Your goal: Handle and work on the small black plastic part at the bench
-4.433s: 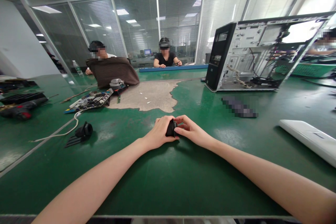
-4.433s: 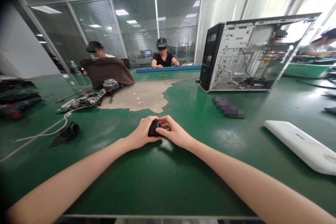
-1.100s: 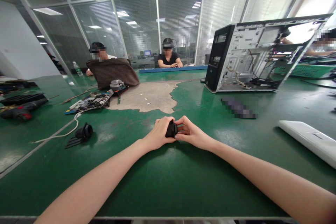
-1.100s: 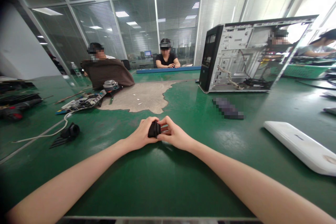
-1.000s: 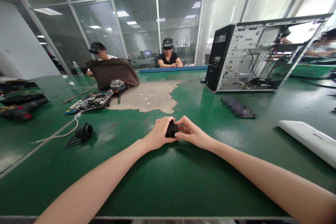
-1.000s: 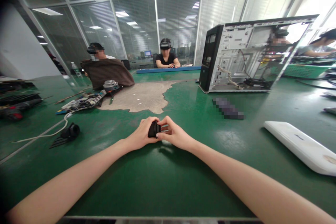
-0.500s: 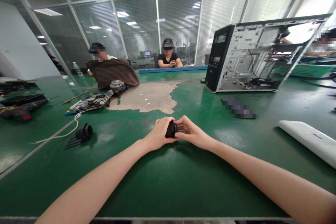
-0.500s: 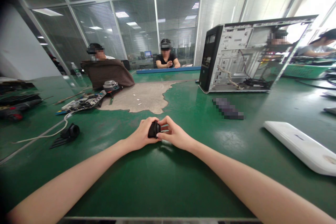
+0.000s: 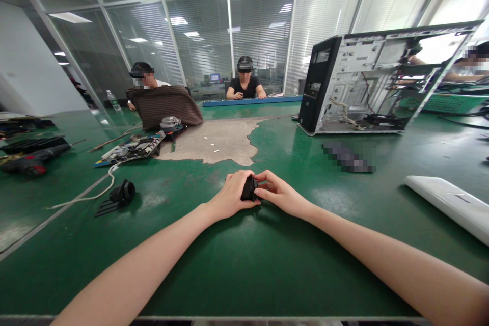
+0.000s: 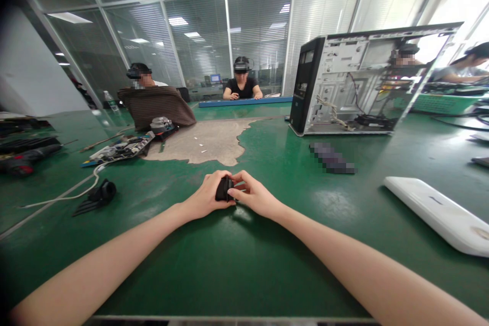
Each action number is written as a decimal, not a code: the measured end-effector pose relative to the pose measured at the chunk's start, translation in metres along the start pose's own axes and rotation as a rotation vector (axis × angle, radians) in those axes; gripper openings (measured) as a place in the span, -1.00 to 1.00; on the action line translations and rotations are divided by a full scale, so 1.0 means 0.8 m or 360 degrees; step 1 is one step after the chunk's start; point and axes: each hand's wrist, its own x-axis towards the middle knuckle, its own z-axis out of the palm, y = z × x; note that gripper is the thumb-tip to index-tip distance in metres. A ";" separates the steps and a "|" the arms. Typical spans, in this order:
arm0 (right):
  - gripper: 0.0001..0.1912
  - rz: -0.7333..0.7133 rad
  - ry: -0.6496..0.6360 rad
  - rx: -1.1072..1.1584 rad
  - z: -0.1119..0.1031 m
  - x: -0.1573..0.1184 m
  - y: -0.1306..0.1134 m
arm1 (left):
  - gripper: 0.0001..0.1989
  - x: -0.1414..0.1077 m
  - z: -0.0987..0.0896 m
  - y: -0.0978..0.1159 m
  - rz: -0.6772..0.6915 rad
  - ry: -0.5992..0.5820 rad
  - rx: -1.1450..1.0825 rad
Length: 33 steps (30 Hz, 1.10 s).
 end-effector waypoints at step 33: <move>-0.74 -0.0061 0.0010 0.0037 0.001 0.000 0.000 | -0.46 0.000 0.002 -0.002 0.0005 0.0001 0.0027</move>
